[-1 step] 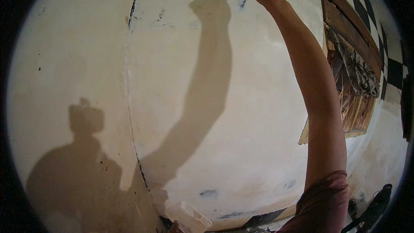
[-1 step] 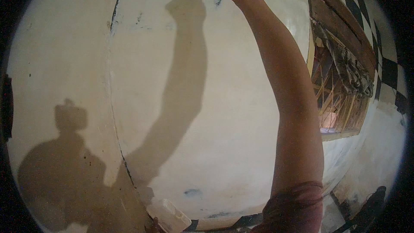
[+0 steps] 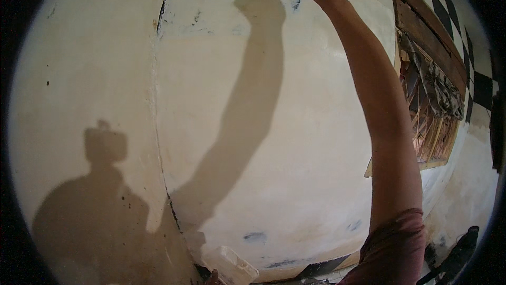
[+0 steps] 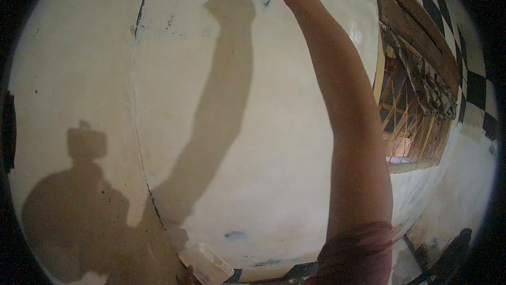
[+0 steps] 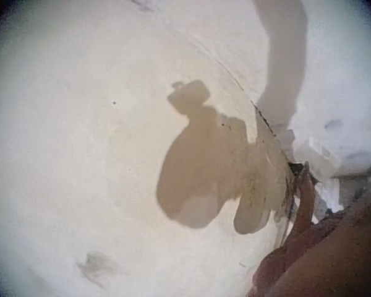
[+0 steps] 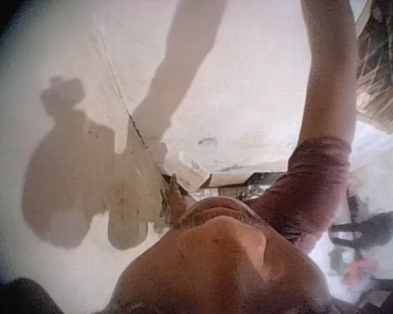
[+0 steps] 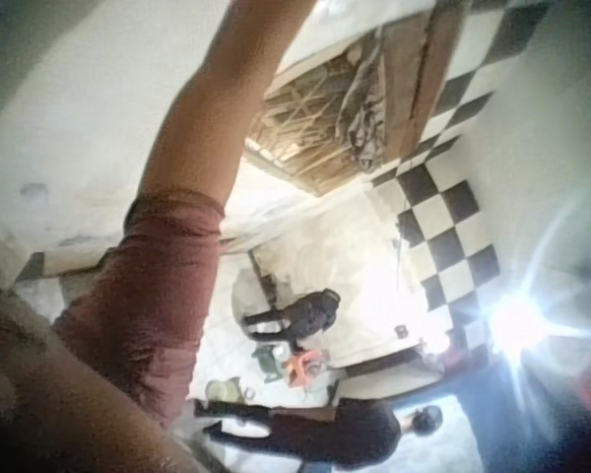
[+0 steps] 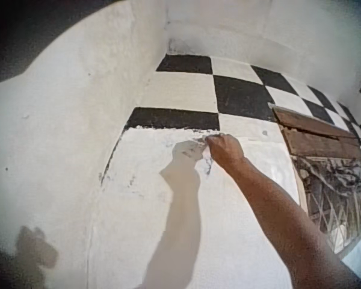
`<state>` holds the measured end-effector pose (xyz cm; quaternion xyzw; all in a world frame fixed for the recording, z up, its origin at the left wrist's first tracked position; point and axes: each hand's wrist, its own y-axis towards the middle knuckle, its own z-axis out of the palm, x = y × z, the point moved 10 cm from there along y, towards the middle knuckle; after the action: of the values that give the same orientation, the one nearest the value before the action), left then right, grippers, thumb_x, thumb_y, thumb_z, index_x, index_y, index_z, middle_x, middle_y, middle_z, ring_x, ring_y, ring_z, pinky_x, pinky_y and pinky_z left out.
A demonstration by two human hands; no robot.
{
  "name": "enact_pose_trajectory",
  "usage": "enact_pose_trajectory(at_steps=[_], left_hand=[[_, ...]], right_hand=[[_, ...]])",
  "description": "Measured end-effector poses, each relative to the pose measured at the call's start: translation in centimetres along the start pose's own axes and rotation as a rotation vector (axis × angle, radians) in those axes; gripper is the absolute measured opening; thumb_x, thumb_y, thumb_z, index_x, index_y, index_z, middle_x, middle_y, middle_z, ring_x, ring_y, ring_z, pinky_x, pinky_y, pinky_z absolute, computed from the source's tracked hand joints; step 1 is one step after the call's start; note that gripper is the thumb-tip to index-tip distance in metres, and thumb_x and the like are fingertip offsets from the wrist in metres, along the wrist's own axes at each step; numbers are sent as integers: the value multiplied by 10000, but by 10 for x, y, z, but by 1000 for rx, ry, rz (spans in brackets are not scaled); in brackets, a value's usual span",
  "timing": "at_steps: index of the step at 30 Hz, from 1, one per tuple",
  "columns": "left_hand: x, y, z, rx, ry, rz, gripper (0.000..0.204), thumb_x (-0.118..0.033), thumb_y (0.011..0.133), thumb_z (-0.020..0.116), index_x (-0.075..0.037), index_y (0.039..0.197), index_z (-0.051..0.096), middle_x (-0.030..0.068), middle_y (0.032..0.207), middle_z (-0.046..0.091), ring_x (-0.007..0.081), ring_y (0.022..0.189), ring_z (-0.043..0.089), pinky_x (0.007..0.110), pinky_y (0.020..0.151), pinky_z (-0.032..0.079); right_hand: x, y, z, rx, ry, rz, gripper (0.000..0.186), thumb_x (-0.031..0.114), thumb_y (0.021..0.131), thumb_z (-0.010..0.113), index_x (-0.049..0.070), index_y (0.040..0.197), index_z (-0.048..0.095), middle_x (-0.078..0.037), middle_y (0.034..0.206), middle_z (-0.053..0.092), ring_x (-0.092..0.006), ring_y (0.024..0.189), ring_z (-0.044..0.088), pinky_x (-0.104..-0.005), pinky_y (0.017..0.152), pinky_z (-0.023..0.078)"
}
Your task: The person applies white putty to a wall using a spatula, repeatedly scooping more material from a plastic container.
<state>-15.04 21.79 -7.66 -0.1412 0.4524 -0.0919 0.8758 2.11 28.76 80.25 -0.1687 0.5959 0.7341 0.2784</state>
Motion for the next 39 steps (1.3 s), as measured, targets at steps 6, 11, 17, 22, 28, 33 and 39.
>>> enact_pose_trajectory(at_steps=[6,11,17,22,28,33,39], left_hand=[[-7,-3,-16,-40,2,32,342,-262,933,546,-44,1195,568,17,754,438,129,630,402,285,533,376],[-13,-4,-11,-16,3,37,339,-262,936,543,-47,1197,569,10,743,430,123,618,392,281,525,368],[-18,-5,-9,-22,-6,37,337,-261,939,538,-51,1200,571,3,730,421,116,603,379,276,515,359],[-17,-5,-9,-33,-2,33,334,-261,942,535,-55,1202,572,-3,719,413,110,591,369,271,507,351],[-10,-6,-12,-46,-7,23,332,-261,945,531,-59,1205,574,-10,706,404,103,577,357,266,497,342],[-4,-3,-8,-15,-10,17,330,-260,948,527,-62,1207,575,-17,695,397,97,565,346,262,489,335],[-14,-8,-21,-53,3,36,328,-260,951,523,-66,1210,577,-24,682,387,90,550,334,257,479,325]], right_hand=[[52,-68,42,366,16,-37,157,26,778,513,36,886,625,-191,825,659,-366,780,648,-444,721,536],[49,-102,-20,422,31,-44,214,9,790,490,30,950,630,-208,848,658,-387,797,643,-470,717,525],[-24,-44,-39,112,-161,179,281,37,819,499,52,1077,609,-211,844,668,-358,811,664,-463,710,540],[-52,-9,-13,70,-120,197,108,98,777,546,70,789,650,-190,800,658,-363,799,648,-467,709,525],[-39,9,35,104,-183,62,140,125,812,523,82,789,655,-158,795,663,-345,790,653,-442,717,535],[-38,-17,93,239,-244,-115,193,157,864,489,67,826,655,-173,860,673,-339,785,663,-425,688,543],[109,-167,-4,407,-367,-337,444,168,887,536,28,1301,459,-139,1127,580,-300,982,605,-391,826,537]])
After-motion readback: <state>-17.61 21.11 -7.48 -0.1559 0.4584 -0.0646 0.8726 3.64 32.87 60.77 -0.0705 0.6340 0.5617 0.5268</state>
